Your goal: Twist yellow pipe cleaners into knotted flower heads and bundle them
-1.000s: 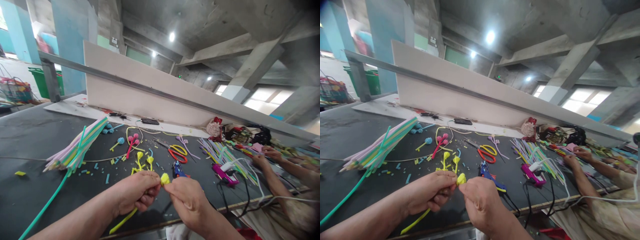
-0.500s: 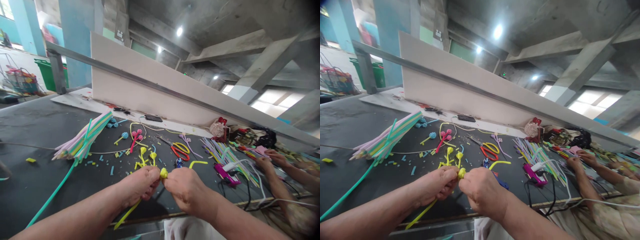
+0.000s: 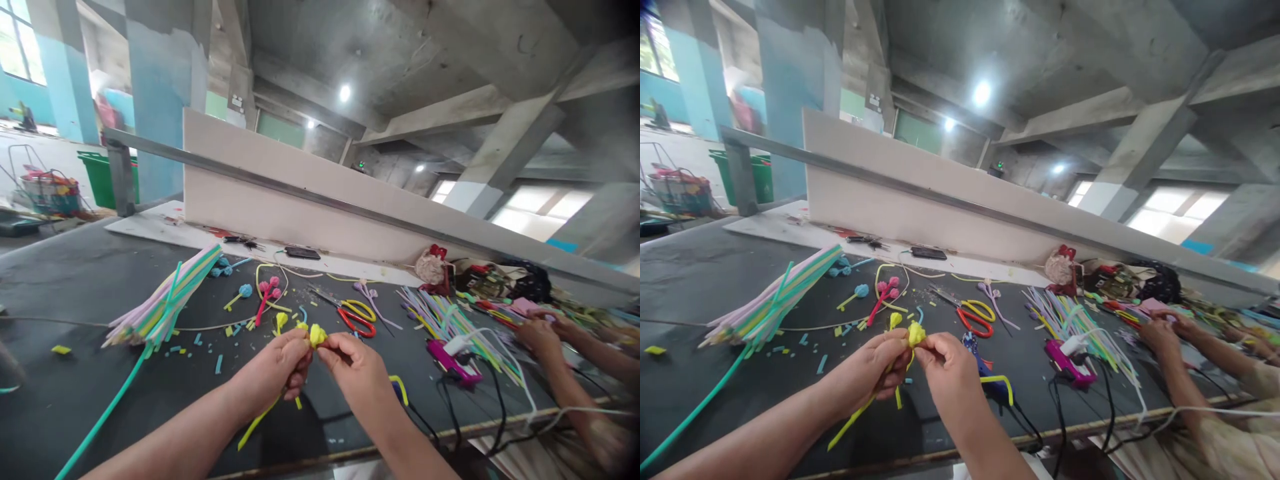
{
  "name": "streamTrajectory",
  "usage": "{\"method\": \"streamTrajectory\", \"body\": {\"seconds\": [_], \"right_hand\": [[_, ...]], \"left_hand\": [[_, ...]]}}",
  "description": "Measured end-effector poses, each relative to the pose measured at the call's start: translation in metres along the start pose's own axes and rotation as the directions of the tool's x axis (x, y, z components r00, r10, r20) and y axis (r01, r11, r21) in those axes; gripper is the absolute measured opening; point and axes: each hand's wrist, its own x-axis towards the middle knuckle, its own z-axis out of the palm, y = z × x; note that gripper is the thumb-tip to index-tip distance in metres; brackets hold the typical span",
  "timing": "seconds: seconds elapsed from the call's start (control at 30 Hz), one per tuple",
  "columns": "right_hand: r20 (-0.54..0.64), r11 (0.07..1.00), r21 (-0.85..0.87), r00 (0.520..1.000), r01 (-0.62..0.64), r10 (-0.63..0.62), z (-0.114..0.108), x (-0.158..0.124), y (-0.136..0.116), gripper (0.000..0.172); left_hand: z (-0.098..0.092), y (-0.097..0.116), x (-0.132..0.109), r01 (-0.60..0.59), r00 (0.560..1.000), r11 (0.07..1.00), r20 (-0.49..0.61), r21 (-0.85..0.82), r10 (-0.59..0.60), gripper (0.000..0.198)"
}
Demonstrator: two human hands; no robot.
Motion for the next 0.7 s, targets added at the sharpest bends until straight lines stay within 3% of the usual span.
{"method": "streamTrajectory", "body": {"seconds": [0.1, 0.2, 0.53, 0.7], "right_hand": [[0.034, 0.938, 0.243, 0.968, -0.249, 0.248, 0.003, 0.003, -0.003, 0.012], [0.012, 0.881, 0.368, 0.949, -0.298, 0.316, 0.007, 0.001, -0.002, 0.017], [-0.100, 0.921, 0.356, 0.973, -0.159, 0.207, 0.008, -0.008, 0.008, 0.014], [-0.173, 0.972, 0.225, 0.979, -0.066, 0.106, 0.009, -0.011, 0.005, 0.018]], "left_hand": [[0.002, -0.001, 0.001, -0.042, 0.999, 0.994, -0.020, 0.099, 0.045, 0.020], [0.005, 0.000, 0.001, -0.036, 0.998, 0.990, -0.038, 0.134, 0.041, 0.026], [0.010, -0.004, 0.000, 0.011, 1.000, 1.000, 0.002, 0.005, -0.011, 0.031], [0.007, -0.009, 0.001, -0.087, 0.996, 0.977, 0.007, 0.197, 0.087, 0.034]]}}
